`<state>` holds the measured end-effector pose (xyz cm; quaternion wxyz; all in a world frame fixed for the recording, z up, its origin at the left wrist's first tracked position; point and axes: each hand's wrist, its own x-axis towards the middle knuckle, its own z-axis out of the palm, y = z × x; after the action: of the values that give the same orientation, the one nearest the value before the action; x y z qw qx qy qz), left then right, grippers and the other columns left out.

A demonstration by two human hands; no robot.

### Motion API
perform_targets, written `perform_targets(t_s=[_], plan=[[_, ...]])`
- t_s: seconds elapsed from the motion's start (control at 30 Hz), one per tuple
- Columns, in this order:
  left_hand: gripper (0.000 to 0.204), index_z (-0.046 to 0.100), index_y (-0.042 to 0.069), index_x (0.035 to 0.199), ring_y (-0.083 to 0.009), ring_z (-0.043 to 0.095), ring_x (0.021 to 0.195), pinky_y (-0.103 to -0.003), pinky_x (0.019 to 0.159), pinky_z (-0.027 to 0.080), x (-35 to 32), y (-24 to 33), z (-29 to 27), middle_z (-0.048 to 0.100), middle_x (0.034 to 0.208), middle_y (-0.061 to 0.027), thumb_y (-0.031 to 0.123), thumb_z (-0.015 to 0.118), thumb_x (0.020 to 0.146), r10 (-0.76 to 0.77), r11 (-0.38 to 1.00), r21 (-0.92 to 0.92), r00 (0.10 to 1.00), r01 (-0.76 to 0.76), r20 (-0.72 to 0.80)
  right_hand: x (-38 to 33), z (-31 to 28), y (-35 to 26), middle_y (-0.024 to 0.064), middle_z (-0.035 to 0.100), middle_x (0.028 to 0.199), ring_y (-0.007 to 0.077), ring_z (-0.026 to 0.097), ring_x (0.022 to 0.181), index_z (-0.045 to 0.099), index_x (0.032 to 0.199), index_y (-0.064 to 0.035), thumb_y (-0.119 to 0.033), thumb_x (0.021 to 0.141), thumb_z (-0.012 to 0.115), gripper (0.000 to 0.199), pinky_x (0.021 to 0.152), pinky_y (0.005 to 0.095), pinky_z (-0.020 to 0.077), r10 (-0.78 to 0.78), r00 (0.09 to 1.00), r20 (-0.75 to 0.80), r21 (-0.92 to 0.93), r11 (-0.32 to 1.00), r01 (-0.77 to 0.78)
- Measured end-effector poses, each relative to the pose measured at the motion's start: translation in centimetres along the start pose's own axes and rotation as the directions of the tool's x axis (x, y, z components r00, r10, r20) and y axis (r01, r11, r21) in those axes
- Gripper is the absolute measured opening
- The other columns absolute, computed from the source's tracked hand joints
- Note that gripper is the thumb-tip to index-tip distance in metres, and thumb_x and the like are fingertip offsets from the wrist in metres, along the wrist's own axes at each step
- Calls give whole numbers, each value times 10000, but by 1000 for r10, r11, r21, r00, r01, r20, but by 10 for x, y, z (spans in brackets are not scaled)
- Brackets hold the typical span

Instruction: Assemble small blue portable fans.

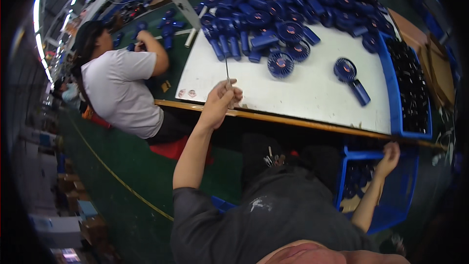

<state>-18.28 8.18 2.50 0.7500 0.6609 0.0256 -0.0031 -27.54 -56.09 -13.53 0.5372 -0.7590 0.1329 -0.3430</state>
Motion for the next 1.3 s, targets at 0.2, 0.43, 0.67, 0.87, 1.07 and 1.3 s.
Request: perform_targets(t_s=[0.2,0.43,0.67,0.87,1.07,1.3], plan=[[254,535,-42,1113,-170,655,792,-289,668,525,173,55,-108,685,945,-130,88,635,920,441,869,375,849,-323,-290,-114,127,-125,103,667,963,142,641,826,608,1144,24,-66,977,567,194,769,267,515,186,861,473,187,934,-305],[281,642,33,996,-288,688,833,-393,770,528,300,161,-151,706,890,-136,208,749,804,797,523,850,388,-59,-463,-129,151,-152,123,690,924,154,669,823,616,1093,53,-1,949,550,167,757,274,540,196,723,662,26,959,-283],[389,659,44,1086,-347,672,1008,-441,878,510,345,203,-193,706,1059,-176,310,735,813,690,475,852,508,219,-516,-133,128,-145,123,696,899,154,672,797,617,1076,58,-11,937,556,167,741,274,540,309,773,554,-70,943,-326],[453,644,-25,1040,-376,655,1008,-452,888,496,324,191,-163,685,1035,-222,361,730,818,789,451,872,372,191,-489,-133,143,-153,136,705,889,162,688,796,631,1063,62,9,922,568,162,723,272,548,328,735,593,-77,932,-353],[299,639,-41,1010,-205,665,830,-327,789,521,241,75,-133,697,893,-129,223,691,879,663,595,754,701,-279,-263,-128,161,-148,142,702,870,175,693,802,629,1074,59,-8,925,571,173,716,287,550,209,682,700,-12,959,-282],[814,427,-130,1345,-340,618,1082,-394,916,495,163,-19,-81,583,1228,-308,480,687,872,262,661,738,880,135,-396,-127,167,-152,147,701,883,212,701,832,633,1098,35,-29,914,582,202,752,308,543,85,610,788,25,985,-171]])
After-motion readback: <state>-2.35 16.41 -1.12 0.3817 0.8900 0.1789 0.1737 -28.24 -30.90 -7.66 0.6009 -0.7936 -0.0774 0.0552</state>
